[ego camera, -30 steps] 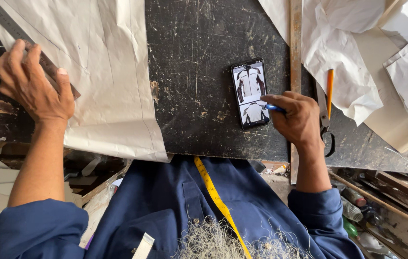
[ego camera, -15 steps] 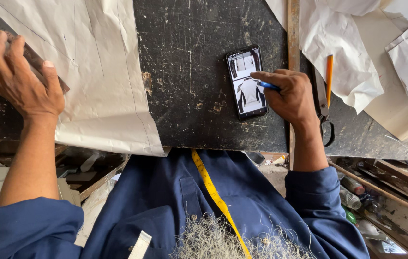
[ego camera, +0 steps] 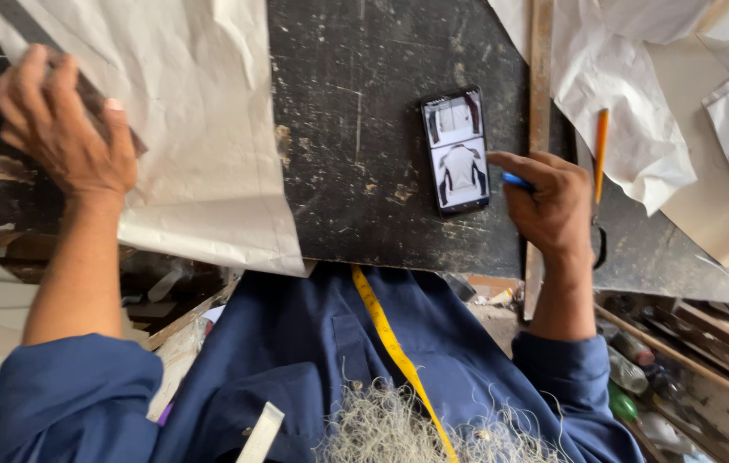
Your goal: The person draws a garment pattern on a large sheet of paper using a wooden ruler, a metal ruler, and a blue pen. They repeatedly measure and mark lines, occasionally referencing a smartphone displaying a garment image for guidance.
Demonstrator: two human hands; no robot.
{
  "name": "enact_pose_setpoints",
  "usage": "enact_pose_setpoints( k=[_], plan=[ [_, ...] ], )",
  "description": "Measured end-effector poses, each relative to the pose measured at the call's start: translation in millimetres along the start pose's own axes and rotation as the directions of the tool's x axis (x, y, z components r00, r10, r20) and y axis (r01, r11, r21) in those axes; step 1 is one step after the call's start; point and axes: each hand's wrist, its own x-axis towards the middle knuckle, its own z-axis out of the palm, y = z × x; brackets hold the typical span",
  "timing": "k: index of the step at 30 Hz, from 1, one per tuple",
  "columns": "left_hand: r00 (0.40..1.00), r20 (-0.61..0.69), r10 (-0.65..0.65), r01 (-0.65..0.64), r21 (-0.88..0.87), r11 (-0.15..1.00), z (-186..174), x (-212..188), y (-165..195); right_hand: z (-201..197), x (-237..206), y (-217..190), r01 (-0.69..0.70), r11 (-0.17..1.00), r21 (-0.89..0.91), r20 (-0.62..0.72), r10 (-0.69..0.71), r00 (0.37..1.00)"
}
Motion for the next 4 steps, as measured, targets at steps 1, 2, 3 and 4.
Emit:
enact_pose_setpoints(
  k=[1, 2, 3, 4],
  plan=[
    [0.998, -0.06, 0.028, -0.029, -0.02, 0.999, 2, 6, -2, -3, -4, 1, -0.048, 0.998, -0.038, 0.01, 0.049, 0.999],
    [0.998, -0.069, 0.007, -0.013, -0.087, 0.996, 2, 10, -1, -7, -8, 1, -0.045, 0.991, -0.126, -0.018, 0.043, 0.999],
    [0.997, -0.08, -0.018, 0.007, -0.134, 0.991, 2, 10, 0, -5, -13, -4, -0.029, 0.98, -0.197, -0.043, 0.021, 0.999],
    [0.994, -0.102, -0.033, 0.027, -0.059, 0.998, -2, 32, 0, -2, -17, -8, -0.079, 0.988, -0.135, -0.042, 0.074, 0.996]
  ],
)
